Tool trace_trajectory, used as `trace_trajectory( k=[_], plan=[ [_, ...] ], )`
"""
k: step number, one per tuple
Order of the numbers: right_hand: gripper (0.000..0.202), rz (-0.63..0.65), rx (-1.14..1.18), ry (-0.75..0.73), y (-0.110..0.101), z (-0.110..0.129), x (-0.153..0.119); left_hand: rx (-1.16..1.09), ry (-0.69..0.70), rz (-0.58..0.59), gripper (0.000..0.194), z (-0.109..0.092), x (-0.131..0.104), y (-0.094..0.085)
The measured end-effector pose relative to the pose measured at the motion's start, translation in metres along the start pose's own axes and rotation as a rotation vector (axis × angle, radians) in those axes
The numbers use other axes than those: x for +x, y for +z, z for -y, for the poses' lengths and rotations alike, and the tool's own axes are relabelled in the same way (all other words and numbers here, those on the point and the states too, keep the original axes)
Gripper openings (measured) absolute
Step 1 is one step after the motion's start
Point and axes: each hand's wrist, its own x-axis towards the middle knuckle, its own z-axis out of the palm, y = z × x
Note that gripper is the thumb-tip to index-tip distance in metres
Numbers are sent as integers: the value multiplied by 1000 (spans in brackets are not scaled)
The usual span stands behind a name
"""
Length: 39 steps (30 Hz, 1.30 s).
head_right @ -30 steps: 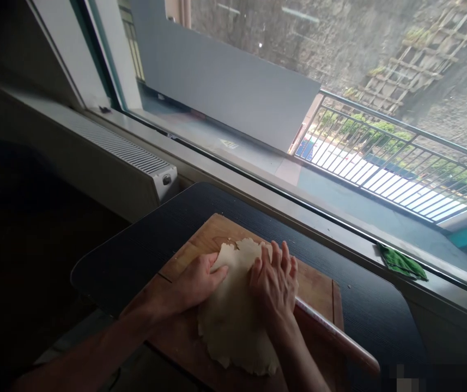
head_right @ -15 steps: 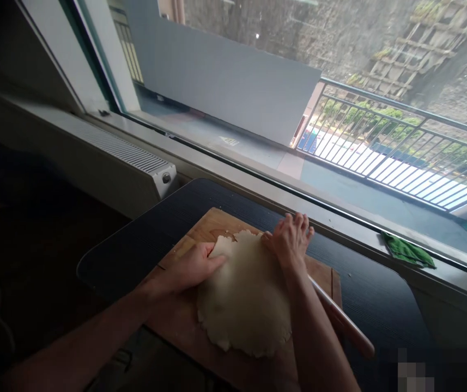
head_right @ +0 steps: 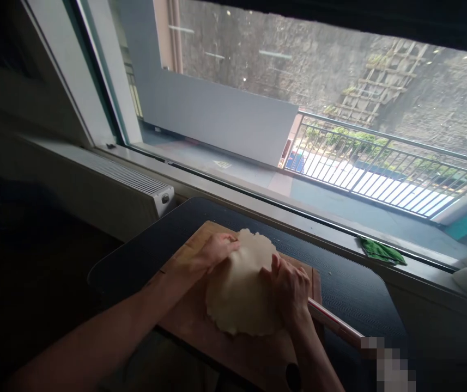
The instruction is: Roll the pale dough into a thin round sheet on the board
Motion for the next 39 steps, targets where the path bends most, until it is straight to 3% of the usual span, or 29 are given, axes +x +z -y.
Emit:
trace_trajectory(
  k=[5, 7, 9, 12, 14, 18, 24, 30, 35, 39],
  plan=[
    [40, 58, 94, -94, -3, 23, -9, -106, -18, 174, 22, 38, -34, -18],
    [41, 83, 83, -145, 2, 39, 6, -116, -12, 204, 20, 48, -35, -20],
    [43, 146, 63, -94, 9, 50, 29, -111, -3, 189, 18, 52, -32, -19],
    [48, 311, 78, 25, 16, 58, 52, -136, 27, 178, 19, 55, -30, -15],
    [48, 380, 102, 16, 19, 61, 50, -148, 48, 181, 21, 56, -31, -14],
    [54, 345, 104, -83, 26, 59, 38, -117, 74, 198, 20, 60, -33, -15],
    [56, 440, 9, 136, 37, 43, 76, -71, 49, 181, 22, 61, -34, -15],
    [55, 339, 66, -90, 36, 51, 60, -89, 50, 174, 21, 58, -37, -15],
    [55, 447, -7, 68, 40, 37, 89, -75, 14, 185, 20, 56, -37, -16],
    [52, 404, 94, -61, 38, 49, 68, -96, 30, 180, 16, 54, -38, -16]
  ],
)
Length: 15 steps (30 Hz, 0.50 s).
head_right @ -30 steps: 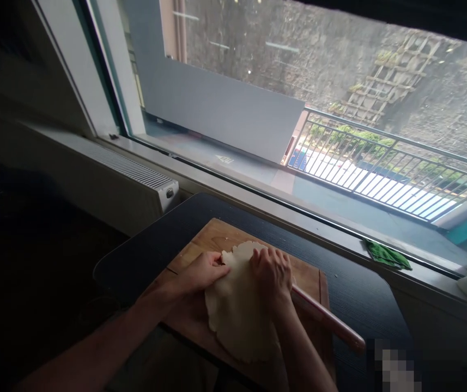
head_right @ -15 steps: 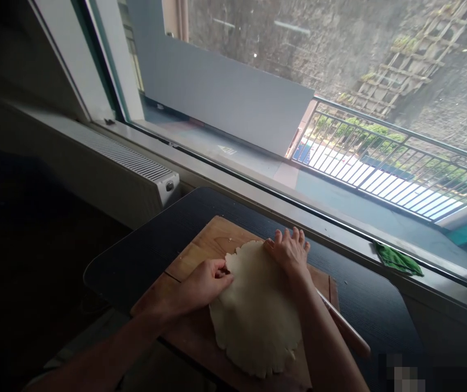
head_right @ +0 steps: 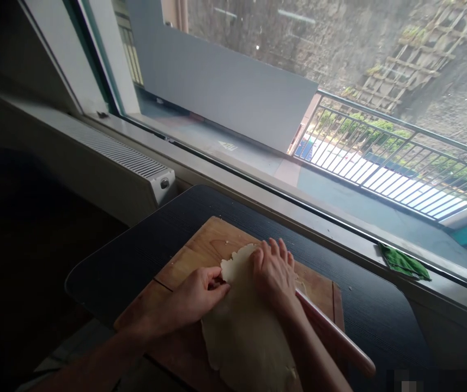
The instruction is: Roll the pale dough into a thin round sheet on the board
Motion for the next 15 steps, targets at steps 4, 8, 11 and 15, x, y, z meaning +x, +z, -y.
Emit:
trace_trajectory(
  k=[4, 8, 11, 15],
  plan=[
    [53, -61, -42, 47, -2, -2, 7, 0, 14, 38, 17, 1, -1, -1],
    [60, 26, -51, 151, -6, -10, 20, 16, 12, 38, 17, 3, -1, -1],
    [53, 6, -18, 20, 0, 0, -1, -6, 33, 42, 17, 4, -2, 0],
    [53, -55, -29, 21, -1, -2, 4, -2, 15, 54, 19, 4, -1, 0]
  ],
)
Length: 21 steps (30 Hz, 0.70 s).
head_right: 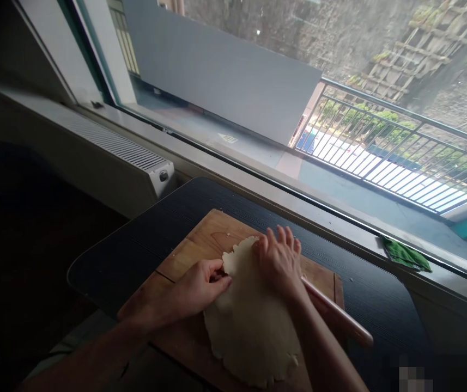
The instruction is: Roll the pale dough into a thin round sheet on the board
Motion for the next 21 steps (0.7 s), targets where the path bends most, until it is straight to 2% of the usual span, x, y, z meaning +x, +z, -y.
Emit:
trace_trajectory(
  k=[4, 6, 8, 10, 14, 15, 17, 19, 21],
  plan=[
    [56, 47, 31, 238, -3, -12, 27, 13, -25, -21, 19, -1, 1, 0],
    [53, 24, 45, 180, 0, -7, 19, 12, -31, -41, 18, -1, 0, 1],
    [50, -53, 34, 37, 4, 1, 4, -12, -41, -49, 19, -2, -1, 0],
    [48, -140, 25, -14, 3, 3, -2, -79, -60, 2, 21, -4, -1, -3],
    [47, -203, 30, 177, -9, -12, 21, -200, -90, 118, 26, -15, 13, -16],
    [47, -210, 22, 194, -11, -15, 25, -184, -102, 103, 26, -19, 20, -19],
    [50, -233, -7, 137, -12, -18, 21, -89, -150, 56, 28, -26, 37, -22],
    [51, -263, -45, 32, -8, -18, 4, 11, -201, 38, 29, -33, 53, -21],
    [50, -287, -84, -40, -6, -22, -20, 99, -185, 46, 25, -37, 62, -14]
  ],
)
